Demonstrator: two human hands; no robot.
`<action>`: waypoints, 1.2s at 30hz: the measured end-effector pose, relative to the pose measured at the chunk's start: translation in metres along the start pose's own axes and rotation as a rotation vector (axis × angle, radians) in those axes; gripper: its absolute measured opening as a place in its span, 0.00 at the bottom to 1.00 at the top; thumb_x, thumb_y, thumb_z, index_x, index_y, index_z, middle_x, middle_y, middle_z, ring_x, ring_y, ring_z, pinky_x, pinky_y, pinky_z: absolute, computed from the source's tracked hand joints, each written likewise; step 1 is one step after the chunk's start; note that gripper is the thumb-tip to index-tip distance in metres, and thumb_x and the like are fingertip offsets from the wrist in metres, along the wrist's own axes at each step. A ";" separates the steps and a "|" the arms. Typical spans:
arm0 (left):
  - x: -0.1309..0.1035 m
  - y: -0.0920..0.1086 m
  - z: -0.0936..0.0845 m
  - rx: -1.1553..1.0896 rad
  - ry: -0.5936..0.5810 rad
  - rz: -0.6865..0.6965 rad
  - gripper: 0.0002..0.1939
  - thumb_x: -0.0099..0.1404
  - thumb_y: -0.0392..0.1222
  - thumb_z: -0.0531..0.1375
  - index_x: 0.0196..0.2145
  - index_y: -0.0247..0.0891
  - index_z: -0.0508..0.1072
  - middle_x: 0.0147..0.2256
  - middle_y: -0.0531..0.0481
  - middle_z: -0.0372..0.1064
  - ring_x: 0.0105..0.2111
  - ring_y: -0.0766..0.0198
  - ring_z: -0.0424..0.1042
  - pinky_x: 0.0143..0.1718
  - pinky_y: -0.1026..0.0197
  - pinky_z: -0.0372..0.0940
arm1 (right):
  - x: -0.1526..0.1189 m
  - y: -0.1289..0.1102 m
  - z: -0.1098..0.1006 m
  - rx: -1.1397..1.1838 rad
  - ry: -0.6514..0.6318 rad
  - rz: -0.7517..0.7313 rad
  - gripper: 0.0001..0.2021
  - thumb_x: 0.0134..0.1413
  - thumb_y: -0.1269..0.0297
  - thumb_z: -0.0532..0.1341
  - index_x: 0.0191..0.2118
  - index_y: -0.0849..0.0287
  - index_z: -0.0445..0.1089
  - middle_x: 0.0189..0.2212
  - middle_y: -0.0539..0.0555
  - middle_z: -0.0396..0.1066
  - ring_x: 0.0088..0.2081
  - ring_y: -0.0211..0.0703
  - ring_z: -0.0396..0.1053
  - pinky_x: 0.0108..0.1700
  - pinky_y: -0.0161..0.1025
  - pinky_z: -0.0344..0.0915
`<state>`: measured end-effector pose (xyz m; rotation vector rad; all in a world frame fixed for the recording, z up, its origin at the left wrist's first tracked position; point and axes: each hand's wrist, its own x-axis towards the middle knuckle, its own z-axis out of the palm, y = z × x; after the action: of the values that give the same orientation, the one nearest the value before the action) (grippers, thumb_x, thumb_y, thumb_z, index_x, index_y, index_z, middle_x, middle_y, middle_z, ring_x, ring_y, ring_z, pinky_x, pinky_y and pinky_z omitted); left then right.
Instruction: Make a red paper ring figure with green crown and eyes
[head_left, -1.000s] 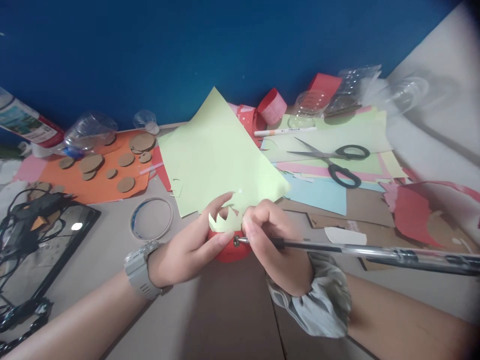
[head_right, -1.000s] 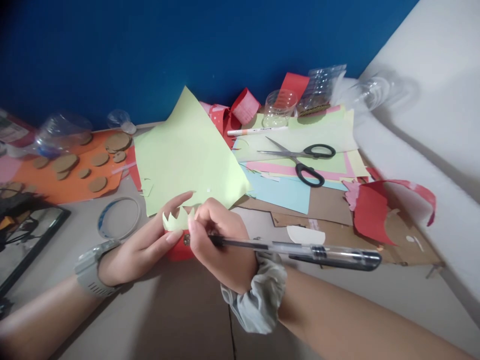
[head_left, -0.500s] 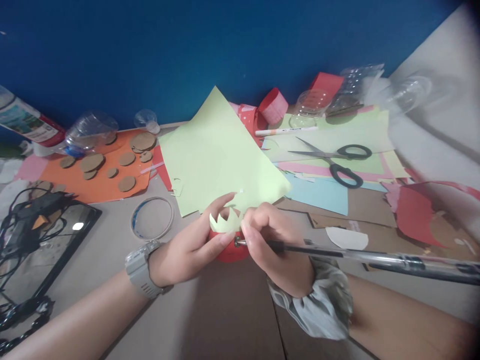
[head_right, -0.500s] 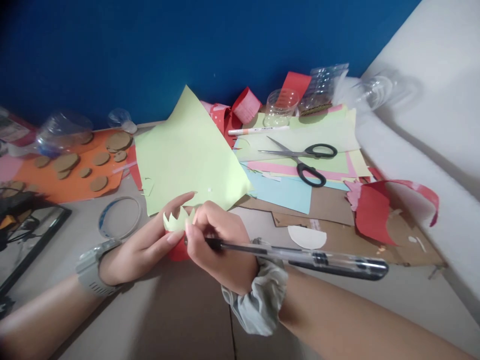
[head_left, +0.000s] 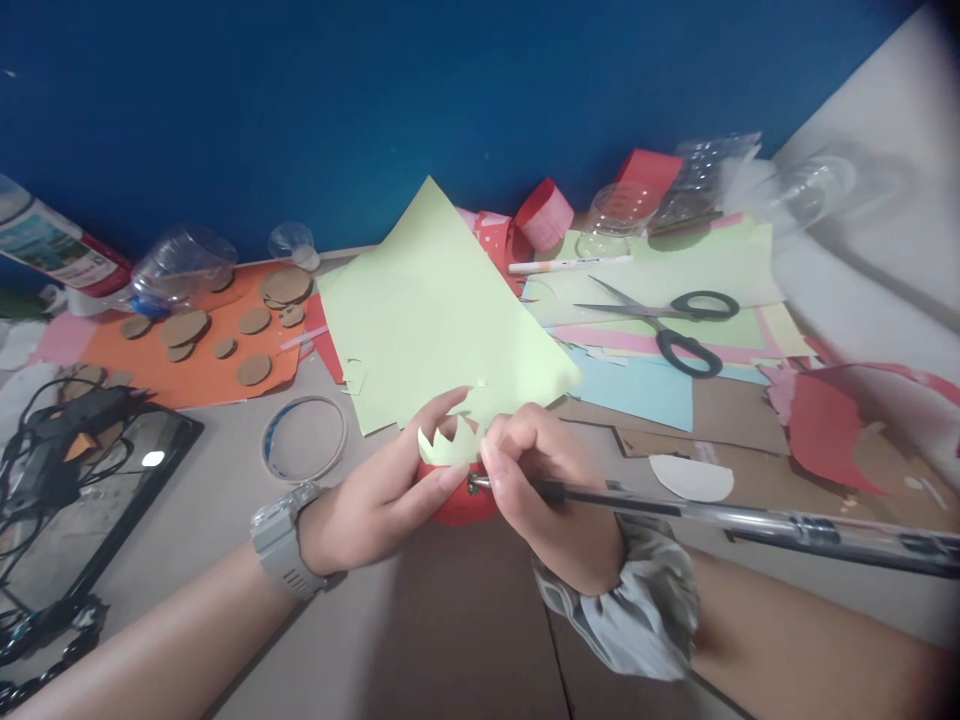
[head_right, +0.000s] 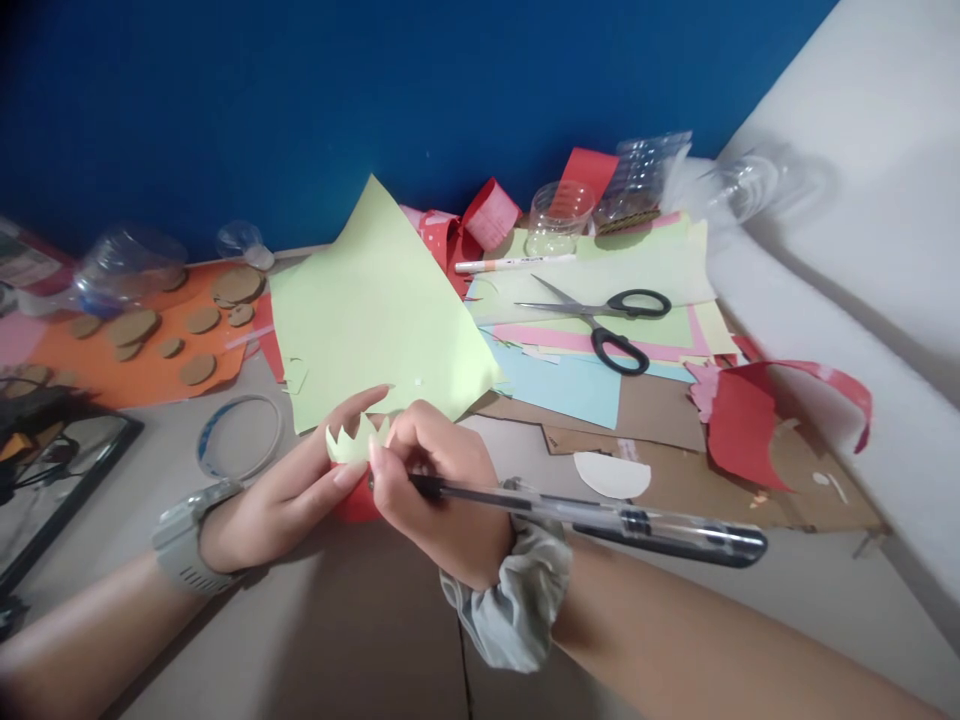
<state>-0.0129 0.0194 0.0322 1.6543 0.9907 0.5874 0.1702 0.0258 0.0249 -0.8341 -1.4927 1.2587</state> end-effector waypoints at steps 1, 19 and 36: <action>0.000 0.000 0.000 0.004 0.003 0.000 0.29 0.75 0.48 0.49 0.68 0.42 0.43 0.52 0.43 0.65 0.54 0.52 0.64 0.56 0.50 0.59 | 0.000 0.000 0.000 -0.003 0.000 0.002 0.13 0.63 0.66 0.55 0.26 0.54 0.54 0.19 0.44 0.53 0.21 0.35 0.52 0.25 0.37 0.52; 0.001 0.001 0.000 0.019 0.010 -0.003 0.28 0.75 0.47 0.49 0.68 0.40 0.44 0.53 0.42 0.65 0.53 0.54 0.65 0.55 0.52 0.60 | -0.001 0.001 -0.001 -0.013 -0.025 -0.003 0.15 0.65 0.65 0.55 0.26 0.54 0.52 0.20 0.44 0.52 0.22 0.35 0.51 0.25 0.37 0.51; 0.001 0.001 0.000 0.045 0.017 -0.042 0.30 0.75 0.49 0.49 0.68 0.39 0.45 0.53 0.41 0.64 0.52 0.51 0.65 0.53 0.50 0.60 | -0.001 0.000 -0.001 0.013 0.003 -0.002 0.14 0.66 0.67 0.54 0.27 0.55 0.54 0.21 0.44 0.54 0.22 0.34 0.51 0.24 0.35 0.50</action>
<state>-0.0120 0.0204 0.0329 1.6661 1.0557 0.5559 0.1711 0.0255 0.0247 -0.8255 -1.4806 1.2644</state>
